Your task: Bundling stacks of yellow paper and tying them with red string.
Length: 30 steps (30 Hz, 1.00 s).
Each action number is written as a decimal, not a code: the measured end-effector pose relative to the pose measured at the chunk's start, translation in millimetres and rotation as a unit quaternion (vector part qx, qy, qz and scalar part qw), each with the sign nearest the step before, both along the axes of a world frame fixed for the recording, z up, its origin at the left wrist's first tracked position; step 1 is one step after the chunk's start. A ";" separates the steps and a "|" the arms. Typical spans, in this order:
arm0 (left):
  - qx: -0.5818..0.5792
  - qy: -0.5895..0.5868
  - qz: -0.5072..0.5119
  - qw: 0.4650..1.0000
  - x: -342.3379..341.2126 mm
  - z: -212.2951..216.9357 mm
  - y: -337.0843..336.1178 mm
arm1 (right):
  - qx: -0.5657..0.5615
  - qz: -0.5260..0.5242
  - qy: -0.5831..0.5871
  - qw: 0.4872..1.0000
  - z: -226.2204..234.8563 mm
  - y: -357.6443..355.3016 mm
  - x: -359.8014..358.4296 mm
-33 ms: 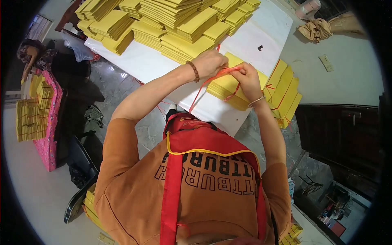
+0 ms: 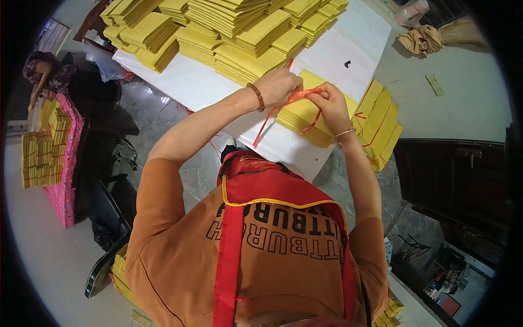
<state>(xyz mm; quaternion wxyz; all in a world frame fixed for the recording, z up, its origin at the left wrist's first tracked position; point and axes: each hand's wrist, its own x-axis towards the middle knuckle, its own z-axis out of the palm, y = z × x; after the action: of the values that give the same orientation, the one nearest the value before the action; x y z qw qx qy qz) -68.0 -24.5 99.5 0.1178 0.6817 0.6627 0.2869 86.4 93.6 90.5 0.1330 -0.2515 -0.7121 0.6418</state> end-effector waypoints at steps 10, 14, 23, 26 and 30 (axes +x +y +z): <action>-0.015 -0.141 0.036 0.989 7.6 -5.2 1.3 | -0.022 0.072 0.004 0.997 -3.4 16.5 -1.1; 0.035 -0.029 0.014 0.999 6.4 -16.1 11.4 | 0.120 0.093 -0.009 0.988 1.0 17.1 -3.2; -0.009 -0.107 0.073 0.992 6.4 -21.7 19.1 | 0.497 -0.050 0.058 0.865 6.1 -12.9 -13.6; -0.116 -0.283 0.059 0.950 -5.1 -21.2 21.6 | 0.460 -0.061 0.068 0.883 4.6 -14.6 -11.0; -0.129 -0.391 -0.018 0.911 -13.1 -19.8 28.7 | 0.447 -0.054 0.075 0.890 4.4 -10.4 -8.5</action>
<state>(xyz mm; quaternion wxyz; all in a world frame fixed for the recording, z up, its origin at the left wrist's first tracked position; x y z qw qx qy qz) -81.1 4.2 79.7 0.4600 0.5055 0.5824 0.4401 77.9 83.2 94.8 0.3188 -0.1544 -0.8970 0.2644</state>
